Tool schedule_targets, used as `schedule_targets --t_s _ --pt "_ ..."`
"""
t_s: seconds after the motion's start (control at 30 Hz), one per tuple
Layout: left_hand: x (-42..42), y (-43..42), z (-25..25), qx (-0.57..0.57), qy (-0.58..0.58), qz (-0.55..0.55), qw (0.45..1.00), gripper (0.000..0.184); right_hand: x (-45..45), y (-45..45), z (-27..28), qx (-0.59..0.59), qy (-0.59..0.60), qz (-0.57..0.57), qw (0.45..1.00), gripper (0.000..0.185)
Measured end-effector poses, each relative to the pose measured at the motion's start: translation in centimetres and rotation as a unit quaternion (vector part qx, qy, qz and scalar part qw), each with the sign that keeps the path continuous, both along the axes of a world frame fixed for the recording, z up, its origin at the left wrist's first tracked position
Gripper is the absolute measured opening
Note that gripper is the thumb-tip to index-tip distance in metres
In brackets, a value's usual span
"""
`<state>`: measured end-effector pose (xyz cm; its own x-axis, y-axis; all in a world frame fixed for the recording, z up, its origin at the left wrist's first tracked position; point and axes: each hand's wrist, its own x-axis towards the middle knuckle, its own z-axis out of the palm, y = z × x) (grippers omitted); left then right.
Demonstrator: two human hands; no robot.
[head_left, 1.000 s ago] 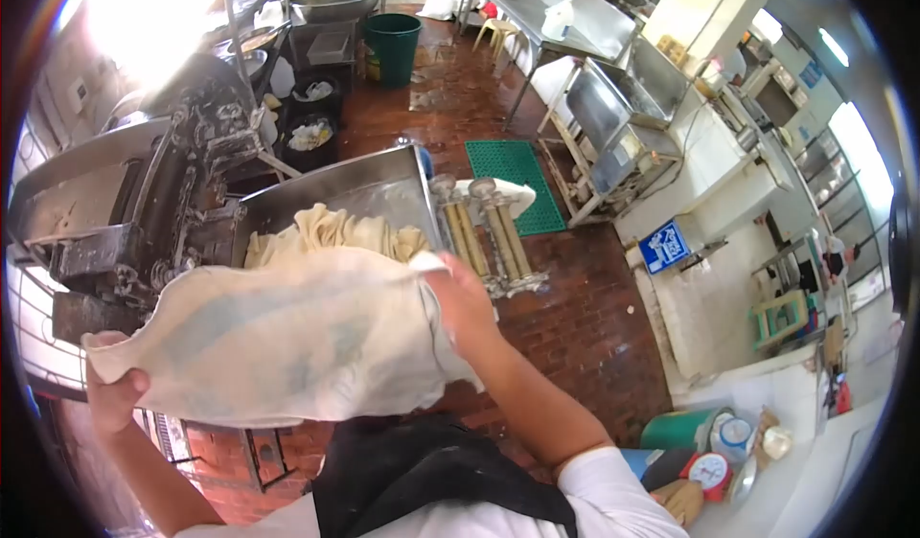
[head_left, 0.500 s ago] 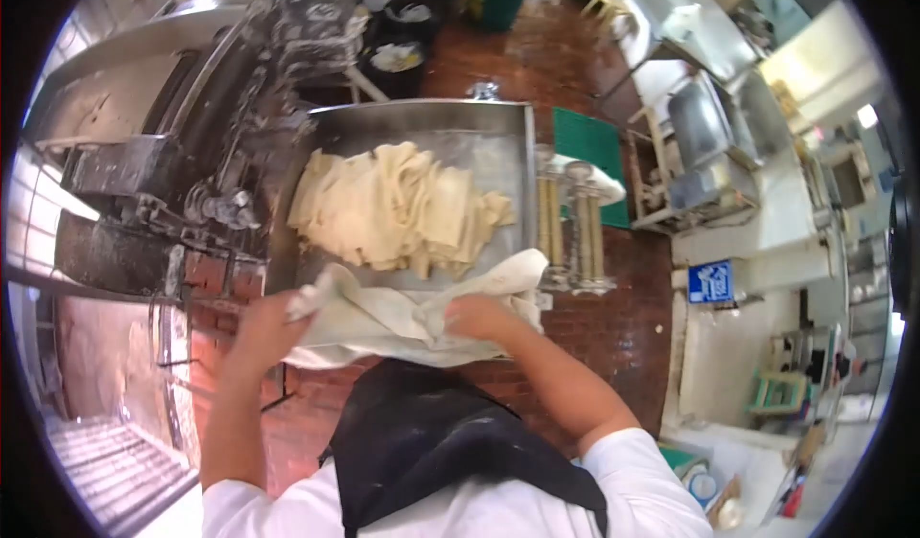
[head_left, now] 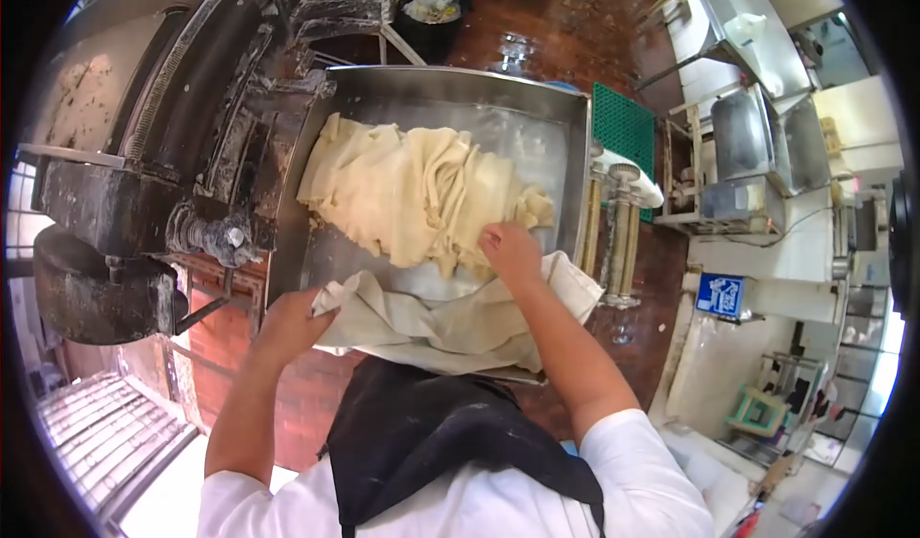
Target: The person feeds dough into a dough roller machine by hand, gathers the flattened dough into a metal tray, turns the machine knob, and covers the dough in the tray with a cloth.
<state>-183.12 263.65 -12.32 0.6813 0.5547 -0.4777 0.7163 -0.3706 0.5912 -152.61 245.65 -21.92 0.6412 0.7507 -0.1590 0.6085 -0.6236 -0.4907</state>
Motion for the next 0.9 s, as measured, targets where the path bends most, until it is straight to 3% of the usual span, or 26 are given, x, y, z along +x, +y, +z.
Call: schedule_targets --t_s 0.47,0.57,0.7,0.77,0.8,0.9 --pt "-0.2 0.7 -1.0 -0.043 0.044 -0.006 0.998 0.029 0.2 1.6 -3.5 -0.014 -0.009 0.014 1.000 0.013" --pt "-0.1 0.3 -0.6 -0.050 0.053 -0.001 0.997 0.030 -0.2 1.3 -3.9 0.005 -0.012 -0.001 1.000 0.014" --pt "-0.5 0.0 0.3 -0.057 0.075 0.003 0.996 0.031 -0.7 -0.3 -4.7 0.118 0.016 -0.020 0.993 0.014" --pt "-1.9 0.0 -1.4 -0.051 0.046 -0.008 0.998 0.032 -1.1 -0.7 -3.9 0.158 -0.009 -0.039 0.987 0.014" --pt "-2.9 -0.1 -3.4 -0.040 0.003 -0.024 0.999 0.033 -1.0 -1.0 -4.4 0.142 -0.049 0.010 0.989 0.014" --pt "-0.4 -0.9 0.5 -0.032 0.038 -0.038 0.998 0.030 -1.0 -0.9 -6.0 0.067 -0.163 0.049 0.983 0.016"
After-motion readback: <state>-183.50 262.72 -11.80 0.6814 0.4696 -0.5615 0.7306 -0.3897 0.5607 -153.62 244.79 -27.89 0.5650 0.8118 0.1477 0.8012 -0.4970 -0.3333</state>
